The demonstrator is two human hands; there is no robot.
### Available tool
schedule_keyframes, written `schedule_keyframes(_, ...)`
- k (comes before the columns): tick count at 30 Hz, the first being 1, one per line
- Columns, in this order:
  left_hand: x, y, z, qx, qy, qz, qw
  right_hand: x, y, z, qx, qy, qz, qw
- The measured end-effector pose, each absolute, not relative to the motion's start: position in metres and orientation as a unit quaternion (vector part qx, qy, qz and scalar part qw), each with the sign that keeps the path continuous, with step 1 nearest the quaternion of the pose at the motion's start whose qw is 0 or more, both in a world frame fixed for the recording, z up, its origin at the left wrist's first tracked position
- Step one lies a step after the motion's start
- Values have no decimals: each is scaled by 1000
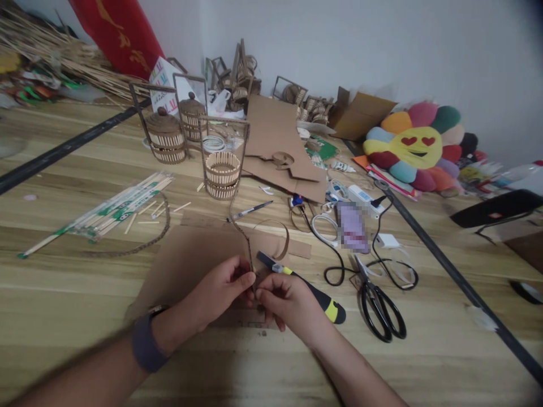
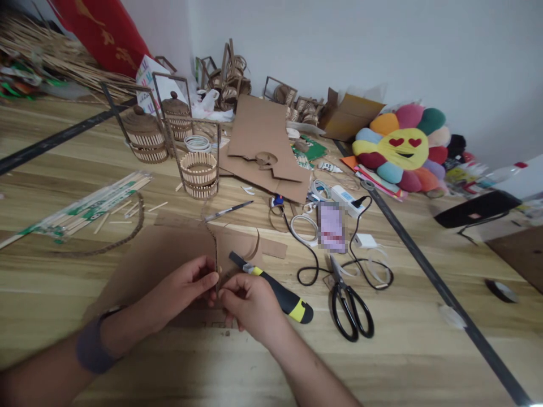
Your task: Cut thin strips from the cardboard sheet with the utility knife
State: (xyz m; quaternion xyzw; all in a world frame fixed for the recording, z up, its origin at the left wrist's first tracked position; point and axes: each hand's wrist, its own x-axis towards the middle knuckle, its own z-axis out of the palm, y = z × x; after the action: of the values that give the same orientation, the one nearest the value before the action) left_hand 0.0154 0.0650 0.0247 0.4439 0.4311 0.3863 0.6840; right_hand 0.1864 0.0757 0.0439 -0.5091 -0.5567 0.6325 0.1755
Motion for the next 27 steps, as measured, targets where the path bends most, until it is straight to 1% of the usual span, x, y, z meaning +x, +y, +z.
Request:
schedule_keyframes(5, 16, 65, 22, 433, 434, 388, 688, 184, 74, 44, -512, -551, 634, 180)
schedule_keyframes(13, 16, 64, 21, 441, 437, 390, 680, 182, 68, 37, -518, -572, 603, 204)
schedule_keyframes(23, 17, 65, 22, 437, 427, 391, 689, 183, 65, 33, -506, -687, 466, 234)
schedule_keyframes(27, 15, 66, 23, 407, 408, 396, 715, 185, 67, 38, -490, -726, 412, 250)
